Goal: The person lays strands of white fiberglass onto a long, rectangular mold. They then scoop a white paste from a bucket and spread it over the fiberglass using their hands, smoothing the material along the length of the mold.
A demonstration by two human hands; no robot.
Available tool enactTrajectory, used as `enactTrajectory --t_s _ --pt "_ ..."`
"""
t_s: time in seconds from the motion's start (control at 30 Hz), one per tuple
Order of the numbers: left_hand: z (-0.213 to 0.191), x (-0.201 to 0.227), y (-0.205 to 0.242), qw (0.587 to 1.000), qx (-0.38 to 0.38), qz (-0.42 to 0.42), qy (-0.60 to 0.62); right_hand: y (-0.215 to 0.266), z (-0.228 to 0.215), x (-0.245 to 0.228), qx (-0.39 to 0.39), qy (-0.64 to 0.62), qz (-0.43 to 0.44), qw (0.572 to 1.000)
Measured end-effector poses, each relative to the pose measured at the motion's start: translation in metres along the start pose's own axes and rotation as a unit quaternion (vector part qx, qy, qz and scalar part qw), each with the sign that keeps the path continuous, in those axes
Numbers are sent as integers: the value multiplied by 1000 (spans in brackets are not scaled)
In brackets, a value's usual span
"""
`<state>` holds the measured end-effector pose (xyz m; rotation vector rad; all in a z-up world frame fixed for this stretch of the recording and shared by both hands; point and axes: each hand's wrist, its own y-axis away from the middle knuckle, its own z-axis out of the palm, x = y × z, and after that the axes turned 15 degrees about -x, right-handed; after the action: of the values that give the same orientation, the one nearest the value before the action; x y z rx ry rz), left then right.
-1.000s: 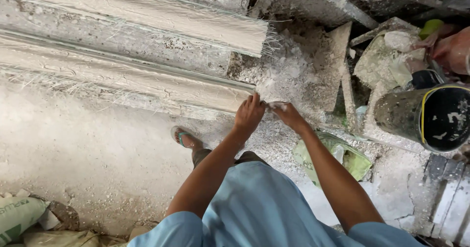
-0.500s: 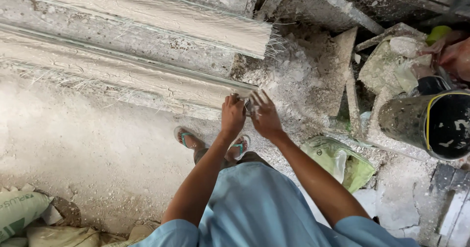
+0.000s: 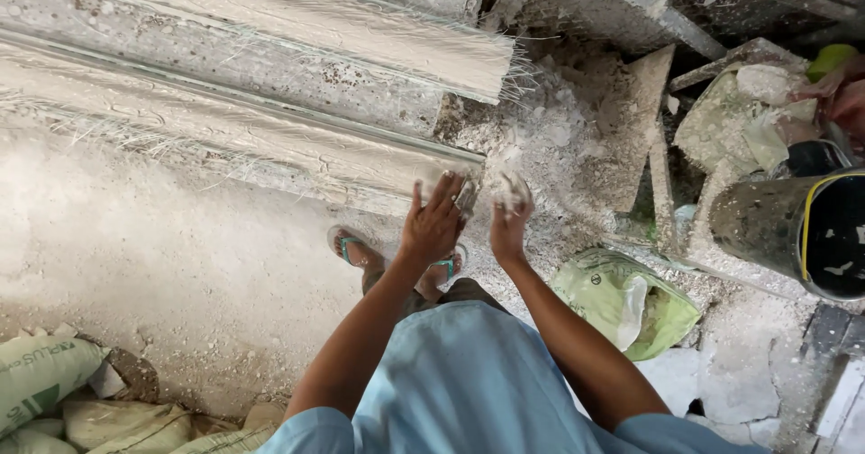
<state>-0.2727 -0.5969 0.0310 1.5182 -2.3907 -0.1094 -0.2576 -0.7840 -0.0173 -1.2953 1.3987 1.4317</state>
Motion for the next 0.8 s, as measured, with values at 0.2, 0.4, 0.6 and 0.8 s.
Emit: enactTrajectory --t_s 0.2,0.4,0.6,0.8 --pt "-3 2 3 996 81 3 23 -9 -16 104 -157 -314 324 878" --pt "-10 12 15 998 1 -37 43 -43 -10 -12 -79 -216 115 967" --pt "5 35 44 990 59 -36 122 -45 -2 -58 -151 312 -42 937" --pt "0 43 48 989 57 -33 129 -38 -3 -86 -297 585 -156 738"
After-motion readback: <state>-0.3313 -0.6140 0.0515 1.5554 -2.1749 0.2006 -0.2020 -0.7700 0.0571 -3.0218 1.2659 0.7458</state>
